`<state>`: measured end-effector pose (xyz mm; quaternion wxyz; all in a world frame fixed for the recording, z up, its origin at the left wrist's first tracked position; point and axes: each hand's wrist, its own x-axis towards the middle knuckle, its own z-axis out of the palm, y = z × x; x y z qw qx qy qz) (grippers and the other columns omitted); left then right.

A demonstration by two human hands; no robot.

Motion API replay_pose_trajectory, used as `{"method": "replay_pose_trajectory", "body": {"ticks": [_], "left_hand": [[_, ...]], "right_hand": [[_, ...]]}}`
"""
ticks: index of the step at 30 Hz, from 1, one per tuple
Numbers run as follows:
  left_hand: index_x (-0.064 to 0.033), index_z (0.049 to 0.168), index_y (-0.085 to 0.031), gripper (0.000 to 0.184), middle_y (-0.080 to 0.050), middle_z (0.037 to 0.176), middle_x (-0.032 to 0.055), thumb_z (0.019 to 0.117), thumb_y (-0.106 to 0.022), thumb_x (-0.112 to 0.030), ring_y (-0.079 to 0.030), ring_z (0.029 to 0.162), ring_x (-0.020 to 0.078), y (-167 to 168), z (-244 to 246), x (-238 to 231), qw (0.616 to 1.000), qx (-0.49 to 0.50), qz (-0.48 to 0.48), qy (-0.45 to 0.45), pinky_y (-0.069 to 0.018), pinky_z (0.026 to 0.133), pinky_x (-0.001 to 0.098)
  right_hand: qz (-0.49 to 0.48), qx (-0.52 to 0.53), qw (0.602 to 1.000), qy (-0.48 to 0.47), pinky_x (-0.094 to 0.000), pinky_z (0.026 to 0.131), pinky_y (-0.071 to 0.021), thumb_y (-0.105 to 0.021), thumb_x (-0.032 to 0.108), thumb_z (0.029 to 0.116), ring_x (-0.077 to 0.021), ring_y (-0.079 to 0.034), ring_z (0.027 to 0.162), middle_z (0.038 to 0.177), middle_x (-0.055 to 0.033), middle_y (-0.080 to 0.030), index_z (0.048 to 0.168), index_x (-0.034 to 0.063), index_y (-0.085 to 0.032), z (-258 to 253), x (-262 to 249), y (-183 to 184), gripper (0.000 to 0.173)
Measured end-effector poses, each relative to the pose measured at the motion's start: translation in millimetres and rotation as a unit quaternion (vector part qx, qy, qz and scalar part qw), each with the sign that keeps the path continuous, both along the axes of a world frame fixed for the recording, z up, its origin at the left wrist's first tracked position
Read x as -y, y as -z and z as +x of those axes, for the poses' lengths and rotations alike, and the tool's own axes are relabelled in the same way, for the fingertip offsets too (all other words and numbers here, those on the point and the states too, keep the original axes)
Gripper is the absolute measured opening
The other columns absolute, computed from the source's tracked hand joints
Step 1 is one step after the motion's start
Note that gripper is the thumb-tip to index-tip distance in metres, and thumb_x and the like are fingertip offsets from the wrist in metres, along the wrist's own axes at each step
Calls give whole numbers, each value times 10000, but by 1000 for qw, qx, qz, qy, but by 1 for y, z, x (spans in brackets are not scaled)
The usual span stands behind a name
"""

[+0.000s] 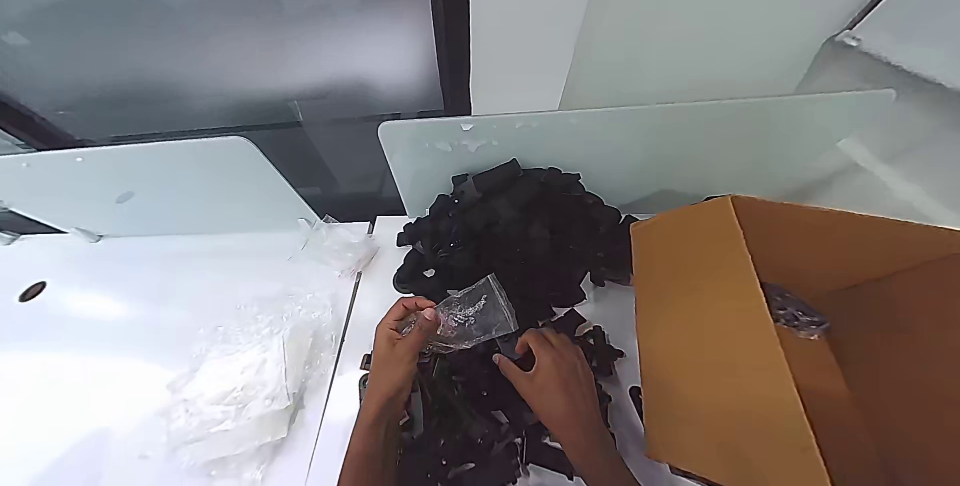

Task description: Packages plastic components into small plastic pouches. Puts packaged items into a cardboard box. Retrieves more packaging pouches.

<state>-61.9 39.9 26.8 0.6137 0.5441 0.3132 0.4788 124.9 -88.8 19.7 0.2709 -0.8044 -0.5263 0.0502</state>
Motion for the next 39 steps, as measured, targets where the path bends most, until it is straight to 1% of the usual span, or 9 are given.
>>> {"method": "replay_pose_trajectory", "body": {"ticks": [3, 7, 10, 16, 20, 23, 27, 31, 39], "left_hand": [[-57, 1059, -689, 141, -698, 981, 34, 929, -704, -110, -678, 864, 115, -1, -6, -8, 999, 21, -17, 26, -599, 808, 306], [-80, 1033, -705, 139, -712, 958, 3, 904, -749, -104, -686, 835, 88, -8, -17, -16, 998, 26, -2, 60, -604, 775, 276], [-30, 1105, -669, 214, -713, 982, 35, 901, -733, -50, -698, 837, 119, -13, -27, -23, 998, -2, 3, 62, -613, 767, 297], [8, 1343, -547, 478, -741, 972, 80, 895, -713, -9, -736, 839, 173, -19, -87, -56, 993, -43, -89, 66, -629, 801, 348], [42, 1182, -594, 206, -717, 837, 67, 997, -622, -44, -711, 706, 141, -24, -114, -109, 984, -142, -98, -44, -622, 686, 312], [45, 1222, -586, 247, -706, 947, 119, 1040, -591, -122, -703, 763, 161, -14, -132, -175, 954, -279, -85, -69, -602, 734, 338], [-13, 1391, -492, 354, -713, 1028, 213, 1068, -501, -158, -715, 868, 371, 14, -147, -254, 866, -473, 86, -136, -573, 779, 575], [-4, 1270, -619, 277, -596, 1230, 275, 1016, -520, -56, -569, 1128, 502, 24, -137, -282, 732, -570, 262, -267, -491, 862, 627], [-103, 1390, -601, 534, -585, 1426, 119, 869, -634, 12, -497, 1369, 362, 78, -135, -310, 703, -699, 129, 19, -448, 969, 662]], "right_hand": [[52, -70, 996, -4, -554, 785, -549, -815, 468, 783, -347, -682, 927, 992, -143, -717, 915, 65, -736, 3, 4, -16, 431], [119, -332, 934, -61, -307, 774, -618, -800, 442, 806, -147, -694, 1072, 1264, -51, -676, 1355, 63, -549, 2, -7, -39, 712], [166, -453, 874, -60, -270, 649, -623, -768, 197, 871, -148, -736, 819, 1022, -60, -742, 1428, 40, -459, -13, -31, -43, 656], [149, -360, 920, -43, -232, 526, -579, -658, 52, 927, -72, -671, 606, 893, -25, -708, 1300, 54, -536, -50, -89, -38, 392], [48, -258, 955, -138, -378, 685, -618, -579, 63, 962, -175, -698, 724, 957, -96, -697, 1051, 43, -721, -69, -145, -36, 169], [-94, -203, 959, -171, -419, 799, -602, -561, 129, 1016, -199, -718, 817, 1018, -94, -726, 1150, 100, -738, -91, -208, -38, 225], [-140, -251, 946, -151, -386, 798, -610, -601, 103, 998, -183, -727, 798, 965, -100, -731, 1191, 69, -718, -126, -298, -12, 228], [-140, -293, 935, -142, -383, 792, -616, -602, 58, 993, -206, -731, 804, 986, -147, -721, 1218, 19, -688, -154, -362, 24, 245], [-284, -166, 921, -209, -485, 826, -579, -639, 228, 998, -290, -719, 861, 1028, -178, -721, 1292, 74, -666, -151, -395, 65, 332]]}}
